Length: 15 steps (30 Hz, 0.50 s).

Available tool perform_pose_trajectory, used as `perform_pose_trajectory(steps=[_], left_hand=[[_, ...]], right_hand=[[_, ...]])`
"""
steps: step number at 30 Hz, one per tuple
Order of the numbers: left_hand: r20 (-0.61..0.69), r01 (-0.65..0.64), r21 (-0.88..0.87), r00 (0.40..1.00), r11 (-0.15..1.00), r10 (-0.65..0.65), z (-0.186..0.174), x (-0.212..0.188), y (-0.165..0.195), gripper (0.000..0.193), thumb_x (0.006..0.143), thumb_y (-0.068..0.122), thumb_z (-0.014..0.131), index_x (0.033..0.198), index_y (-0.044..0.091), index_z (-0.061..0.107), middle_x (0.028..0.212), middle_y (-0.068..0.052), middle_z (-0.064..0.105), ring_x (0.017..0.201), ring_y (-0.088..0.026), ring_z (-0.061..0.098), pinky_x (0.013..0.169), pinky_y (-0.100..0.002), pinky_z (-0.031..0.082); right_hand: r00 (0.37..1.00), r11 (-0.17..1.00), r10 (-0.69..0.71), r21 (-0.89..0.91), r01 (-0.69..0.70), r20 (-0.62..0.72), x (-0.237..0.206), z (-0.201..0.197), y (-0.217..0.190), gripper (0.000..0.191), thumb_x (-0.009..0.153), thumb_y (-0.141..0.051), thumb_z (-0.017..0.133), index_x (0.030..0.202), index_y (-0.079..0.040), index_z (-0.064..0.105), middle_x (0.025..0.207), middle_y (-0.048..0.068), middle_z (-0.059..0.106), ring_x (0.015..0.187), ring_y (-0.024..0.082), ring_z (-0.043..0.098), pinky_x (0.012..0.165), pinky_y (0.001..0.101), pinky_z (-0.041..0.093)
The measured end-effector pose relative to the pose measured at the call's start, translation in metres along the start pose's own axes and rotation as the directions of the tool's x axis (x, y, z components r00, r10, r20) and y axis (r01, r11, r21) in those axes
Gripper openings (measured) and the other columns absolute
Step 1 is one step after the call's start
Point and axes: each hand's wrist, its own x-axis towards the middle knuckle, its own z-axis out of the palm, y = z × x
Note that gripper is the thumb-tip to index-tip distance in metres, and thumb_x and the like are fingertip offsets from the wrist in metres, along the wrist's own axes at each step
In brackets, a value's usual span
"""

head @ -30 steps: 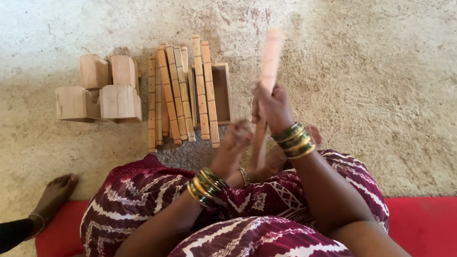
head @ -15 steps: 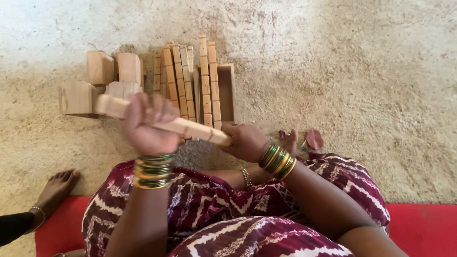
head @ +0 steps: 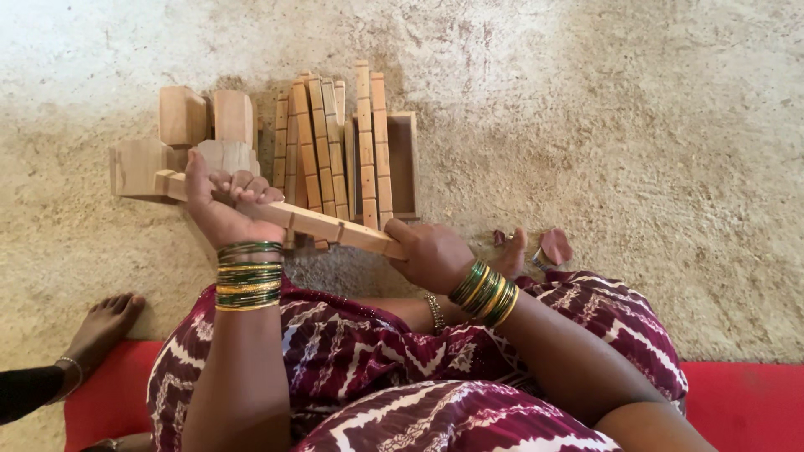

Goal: The person sits on a floor cushion assembling small wooden boxes. They fit a lid onto a box body, press the parts together, then pick up long wooden slats and slide and align them with other slat pieces, setting completed pieces aside.

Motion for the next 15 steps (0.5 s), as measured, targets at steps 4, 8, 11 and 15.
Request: perform_pose_trajectory(steps=[4, 8, 11, 15], left_hand=[[0.72, 0.175, -0.238, 0.692, 0.955, 0.053, 0.005, 0.006, -0.005, 0.049, 0.113, 0.038, 0.054, 0.068, 0.018, 0.048, 0.053, 0.004, 0.049, 0.046, -0.006, 0.051, 0.046, -0.021, 0.045], [0.334, -0.04, 0.034, 0.942, 0.999, 0.026, 0.021, -0.023, -0.05, 0.042, 0.104, 0.049, 0.056, 0.085, 0.012, 0.06, 0.069, -0.001, 0.06, 0.059, -0.012, 0.057, 0.053, -0.026, 0.049], [0.097, 0.08, 0.189, 0.99, 0.979, -0.099, 0.024, -0.042, -0.08, 0.044, 0.094, 0.054, 0.063, 0.075, 0.015, 0.056, 0.059, 0.002, 0.057, 0.048, -0.012, 0.056, 0.045, -0.026, 0.051], [-0.141, 0.095, 0.109, 0.987, 0.989, -0.079, 0.019, -0.028, -0.07, 0.052, 0.092, 0.062, 0.064, 0.068, 0.017, 0.055, 0.053, 0.005, 0.052, 0.042, -0.008, 0.047, 0.04, -0.022, 0.043]], right_hand=[[0.847, 0.719, -0.019, 0.597, -0.357, 0.531, -0.001, -0.016, 0.009, 0.032, 0.088, -0.03, 0.07, 0.116, -0.017, 0.06, 0.068, -0.001, 0.069, 0.045, 0.013, 0.058, 0.041, 0.0309, 0.053], [0.917, 0.796, 0.083, 0.528, -0.296, 0.389, -0.002, -0.006, -0.001, 0.029, 0.094, -0.039, 0.066, 0.105, -0.013, 0.061, 0.066, 0.004, 0.064, 0.048, 0.015, 0.057, 0.042, 0.0312, 0.049], [0.99, 0.986, 0.143, 0.079, -0.144, 0.017, -0.003, 0.012, -0.016, 0.035, 0.097, -0.039, 0.068, 0.103, -0.007, 0.056, 0.072, 0.005, 0.066, 0.051, 0.017, 0.061, 0.045, 0.0324, 0.051], [0.996, 0.997, 0.042, -0.067, -0.048, -0.082, -0.002, 0.021, -0.021, 0.034, 0.099, -0.036, 0.063, 0.114, -0.007, 0.053, 0.079, 0.008, 0.065, 0.052, 0.017, 0.06, 0.04, 0.0333, 0.05]])
